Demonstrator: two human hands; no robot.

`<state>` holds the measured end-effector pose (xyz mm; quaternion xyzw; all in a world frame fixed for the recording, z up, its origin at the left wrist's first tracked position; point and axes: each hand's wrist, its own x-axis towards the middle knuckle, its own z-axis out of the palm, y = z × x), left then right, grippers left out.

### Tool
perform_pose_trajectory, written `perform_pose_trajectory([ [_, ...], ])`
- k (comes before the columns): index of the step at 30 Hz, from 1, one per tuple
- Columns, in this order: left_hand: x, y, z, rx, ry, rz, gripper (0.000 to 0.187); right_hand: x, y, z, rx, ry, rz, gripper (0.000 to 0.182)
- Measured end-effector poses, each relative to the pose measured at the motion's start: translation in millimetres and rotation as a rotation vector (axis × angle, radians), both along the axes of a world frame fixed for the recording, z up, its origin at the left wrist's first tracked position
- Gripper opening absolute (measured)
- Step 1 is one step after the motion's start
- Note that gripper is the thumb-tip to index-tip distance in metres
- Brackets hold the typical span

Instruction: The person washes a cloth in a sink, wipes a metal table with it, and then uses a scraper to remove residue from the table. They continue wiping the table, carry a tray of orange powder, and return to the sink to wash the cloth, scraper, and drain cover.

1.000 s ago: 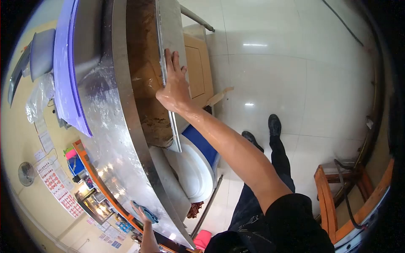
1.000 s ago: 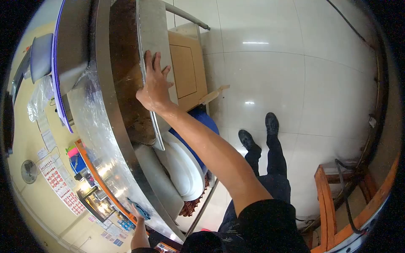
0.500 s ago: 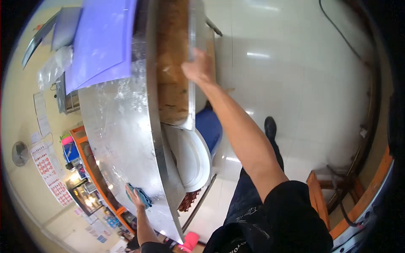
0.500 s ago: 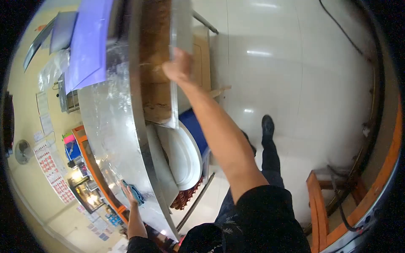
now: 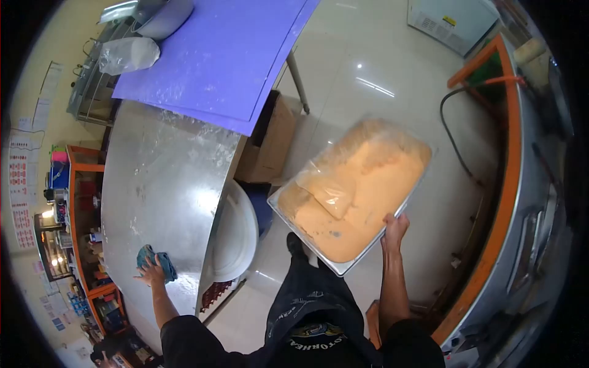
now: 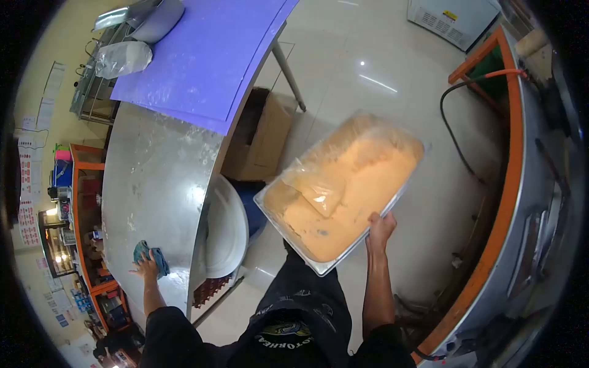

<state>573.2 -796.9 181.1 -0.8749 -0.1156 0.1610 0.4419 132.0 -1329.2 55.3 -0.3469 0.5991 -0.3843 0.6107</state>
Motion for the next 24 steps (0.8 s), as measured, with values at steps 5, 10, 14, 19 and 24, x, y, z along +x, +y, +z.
perform_pose_trajectory([
  [5,-17,-47,-8,-0.119,-0.289,0.121,0.065,-64,-41,13,0.032,0.092,-0.174,0.024],
  [10,-114,-93,-25,-0.447,-1.102,0.314,0.074,-116,-120,8,0.02,0.254,-0.237,0.016],
  [14,-198,-153,-119,-0.499,-0.357,0.439,0.066,-89,-206,58,0.018,0.254,-0.356,0.019],
  [19,-201,-336,-200,-0.887,0.729,0.115,0.06,-70,-353,110,-0.088,0.378,-0.436,0.018],
  [24,-118,-526,-150,-0.869,0.361,0.531,0.054,-8,-474,125,-0.154,0.132,-0.508,0.016],
])
